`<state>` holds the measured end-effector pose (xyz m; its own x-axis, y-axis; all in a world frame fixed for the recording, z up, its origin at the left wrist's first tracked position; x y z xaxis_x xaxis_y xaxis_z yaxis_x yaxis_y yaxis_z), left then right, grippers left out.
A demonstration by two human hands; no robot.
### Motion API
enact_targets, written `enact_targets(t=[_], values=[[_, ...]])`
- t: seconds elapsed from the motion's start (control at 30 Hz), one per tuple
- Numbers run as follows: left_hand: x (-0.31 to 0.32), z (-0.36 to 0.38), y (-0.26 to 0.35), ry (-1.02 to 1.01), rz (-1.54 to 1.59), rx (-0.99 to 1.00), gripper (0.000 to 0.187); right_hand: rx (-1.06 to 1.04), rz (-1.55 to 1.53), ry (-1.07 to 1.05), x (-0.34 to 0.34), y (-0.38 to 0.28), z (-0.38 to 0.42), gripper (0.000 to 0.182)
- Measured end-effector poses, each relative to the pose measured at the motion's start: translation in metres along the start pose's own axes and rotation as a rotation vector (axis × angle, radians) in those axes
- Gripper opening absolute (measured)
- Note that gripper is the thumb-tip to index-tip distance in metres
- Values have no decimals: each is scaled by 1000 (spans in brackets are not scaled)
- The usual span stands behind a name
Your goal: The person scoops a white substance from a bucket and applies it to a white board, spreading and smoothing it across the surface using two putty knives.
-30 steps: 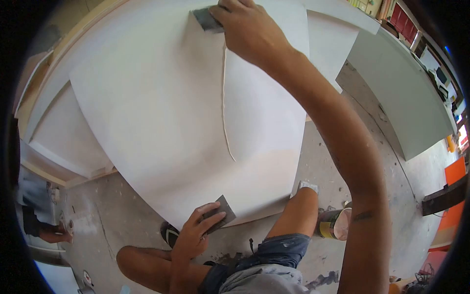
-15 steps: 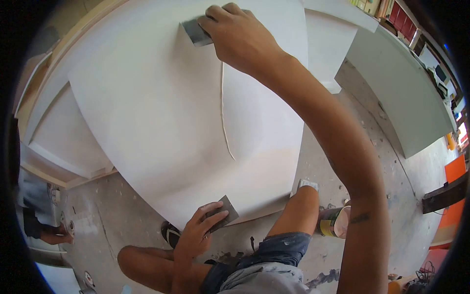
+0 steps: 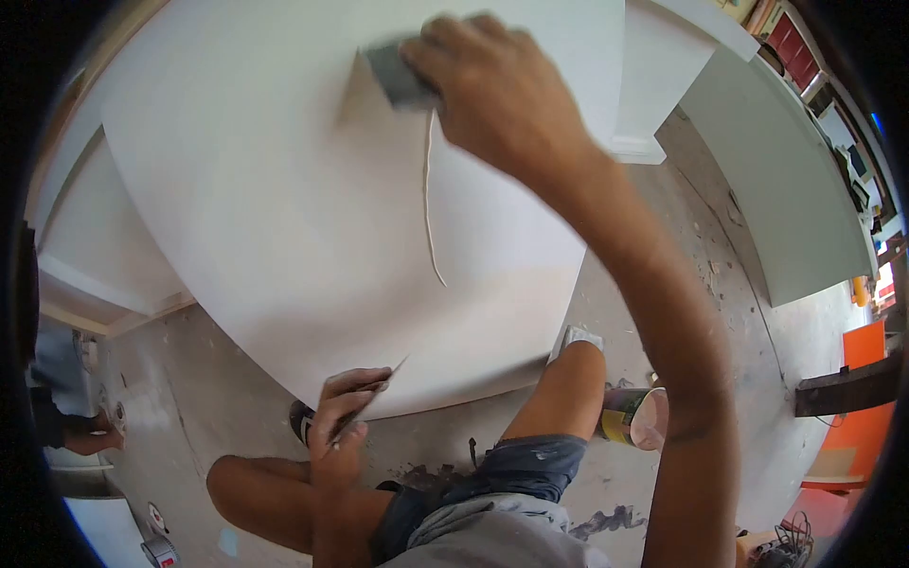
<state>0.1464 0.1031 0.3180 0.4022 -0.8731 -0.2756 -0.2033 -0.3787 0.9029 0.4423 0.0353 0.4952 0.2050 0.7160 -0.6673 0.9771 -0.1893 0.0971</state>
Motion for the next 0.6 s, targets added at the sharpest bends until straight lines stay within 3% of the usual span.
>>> enact_targets(t=[0.1,0.2,0.23,0.3,0.5,0.6], values=[[-7,1,-5,106,127,-32,45,-6,28,-86,18,-30,39,42],[-14,1,-13,333,448,-51,49,-13,20,-225,36,-52,79,45],[-15,2,-14,338,444,-58,49,-23,8,-251,41,-59,91,47],[-16,5,-22,379,591,-122,68,-37,16,-282,48,-69,116,46],[-17,8,-32,406,655,-207,62,-90,-78,-476,72,-93,193,47],[-18,8,-35,472,801,-345,64,-127,-83,-542,77,-97,225,48]])
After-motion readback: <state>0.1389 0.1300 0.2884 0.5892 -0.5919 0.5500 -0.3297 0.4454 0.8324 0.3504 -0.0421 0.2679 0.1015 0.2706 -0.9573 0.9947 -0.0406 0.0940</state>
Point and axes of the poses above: each hand's wrist, its own z-axis away from the middle knuckle, its own x-axis out of the palm, y = z × x, the point moved 4 cm from there along -z, towards the middle knuckle, and after that the axes turned 13 degrees about -z, right-handed, at the moved point
